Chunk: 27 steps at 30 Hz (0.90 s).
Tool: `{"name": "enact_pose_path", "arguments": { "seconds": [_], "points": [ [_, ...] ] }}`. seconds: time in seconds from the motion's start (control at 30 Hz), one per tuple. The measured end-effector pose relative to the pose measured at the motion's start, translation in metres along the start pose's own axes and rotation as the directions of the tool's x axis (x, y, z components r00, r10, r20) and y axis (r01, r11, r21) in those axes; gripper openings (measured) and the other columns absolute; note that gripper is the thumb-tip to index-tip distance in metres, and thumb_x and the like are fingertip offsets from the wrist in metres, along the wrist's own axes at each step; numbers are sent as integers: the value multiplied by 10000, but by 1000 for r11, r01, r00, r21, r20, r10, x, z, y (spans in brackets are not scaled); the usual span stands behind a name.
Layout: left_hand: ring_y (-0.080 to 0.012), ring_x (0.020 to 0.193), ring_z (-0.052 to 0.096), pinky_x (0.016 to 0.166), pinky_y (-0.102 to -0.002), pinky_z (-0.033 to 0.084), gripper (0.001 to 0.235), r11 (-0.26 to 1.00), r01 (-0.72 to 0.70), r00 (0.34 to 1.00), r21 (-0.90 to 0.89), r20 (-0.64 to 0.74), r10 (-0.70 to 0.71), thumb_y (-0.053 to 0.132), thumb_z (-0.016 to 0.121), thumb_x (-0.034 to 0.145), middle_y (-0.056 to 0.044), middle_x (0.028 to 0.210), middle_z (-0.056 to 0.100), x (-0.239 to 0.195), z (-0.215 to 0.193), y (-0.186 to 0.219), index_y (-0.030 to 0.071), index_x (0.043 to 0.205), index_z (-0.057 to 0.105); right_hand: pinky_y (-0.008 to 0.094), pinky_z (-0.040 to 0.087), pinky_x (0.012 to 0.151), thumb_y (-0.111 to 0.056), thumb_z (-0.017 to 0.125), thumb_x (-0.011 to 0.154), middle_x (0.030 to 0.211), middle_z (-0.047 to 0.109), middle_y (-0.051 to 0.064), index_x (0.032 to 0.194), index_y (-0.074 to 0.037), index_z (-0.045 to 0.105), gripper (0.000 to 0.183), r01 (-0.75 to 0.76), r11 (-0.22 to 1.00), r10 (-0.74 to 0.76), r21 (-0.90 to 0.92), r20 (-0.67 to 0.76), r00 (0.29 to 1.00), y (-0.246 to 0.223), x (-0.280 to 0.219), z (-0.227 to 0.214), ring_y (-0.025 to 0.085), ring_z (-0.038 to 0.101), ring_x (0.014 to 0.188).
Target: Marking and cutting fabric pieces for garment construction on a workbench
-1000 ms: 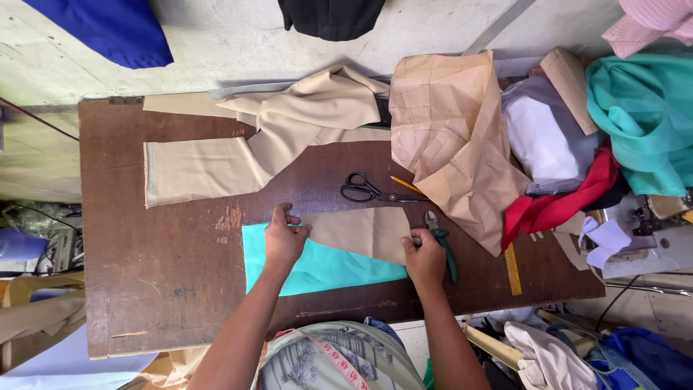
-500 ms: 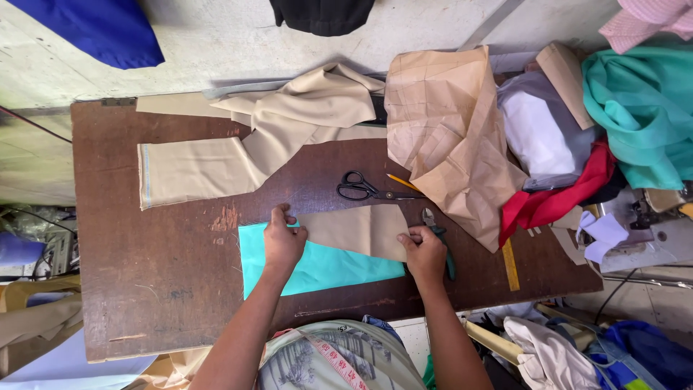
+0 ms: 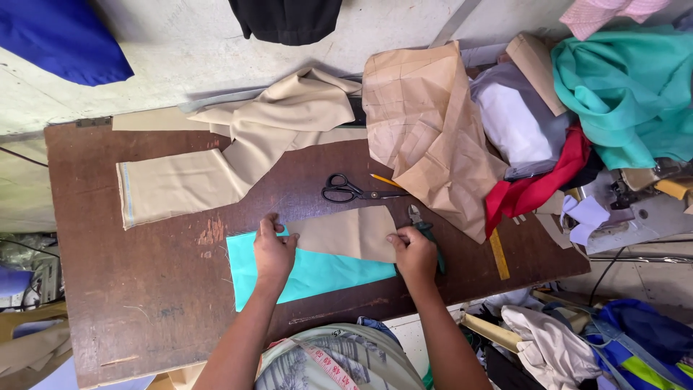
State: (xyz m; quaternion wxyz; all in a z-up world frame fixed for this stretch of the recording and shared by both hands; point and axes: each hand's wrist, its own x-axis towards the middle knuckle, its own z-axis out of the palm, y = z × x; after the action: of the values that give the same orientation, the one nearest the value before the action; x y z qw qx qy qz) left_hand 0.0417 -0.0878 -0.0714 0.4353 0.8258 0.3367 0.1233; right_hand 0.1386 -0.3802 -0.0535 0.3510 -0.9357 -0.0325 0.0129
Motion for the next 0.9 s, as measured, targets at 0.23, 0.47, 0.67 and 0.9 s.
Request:
{"name": "enact_pose_path", "arguments": {
  "seconds": [0.23,0.47,0.67,0.9],
  "points": [
    [-329,820,764,693,-480,656,552,993,-33,999,113,19,31,21,802,806,-110,1015,596,-3,7,-4,38,1294,543,304,590,723,-387,707,943,848,700,-59,1043,-301,749,138,417,900,-424,-129,-33,905,6,-37,30,173,729,816],
    [-343,855,756,697,-495,657,555,973,-80,997,219,10,79,70,809,802,-107,1046,581,-5,15,-9,72,1285,536,357,591,676,-322,776,876,792,725,-4,958,-218,745,136,135,966,-164,-222,-122,979,30,-8,22,228,740,773],
    [-382,853,736,680,-511,650,548,970,-103,993,218,-35,113,98,815,775,-132,1067,559,-9,10,1,67,1250,542,293,596,669,-353,748,910,802,699,-38,991,-239,720,142,192,913,-243,-359,-103,965,20,-11,21,161,739,786],
    [-304,898,689,712,-432,570,472,592,-455,792,665,-3,611,285,715,794,-119,1153,580,-36,41,4,160,1245,653,418,527,734,-283,623,937,1035,614,51,1135,-193,686,227,580,677,-681,-453,-86,727,-20,-27,42,288,652,927]
  ]
}}
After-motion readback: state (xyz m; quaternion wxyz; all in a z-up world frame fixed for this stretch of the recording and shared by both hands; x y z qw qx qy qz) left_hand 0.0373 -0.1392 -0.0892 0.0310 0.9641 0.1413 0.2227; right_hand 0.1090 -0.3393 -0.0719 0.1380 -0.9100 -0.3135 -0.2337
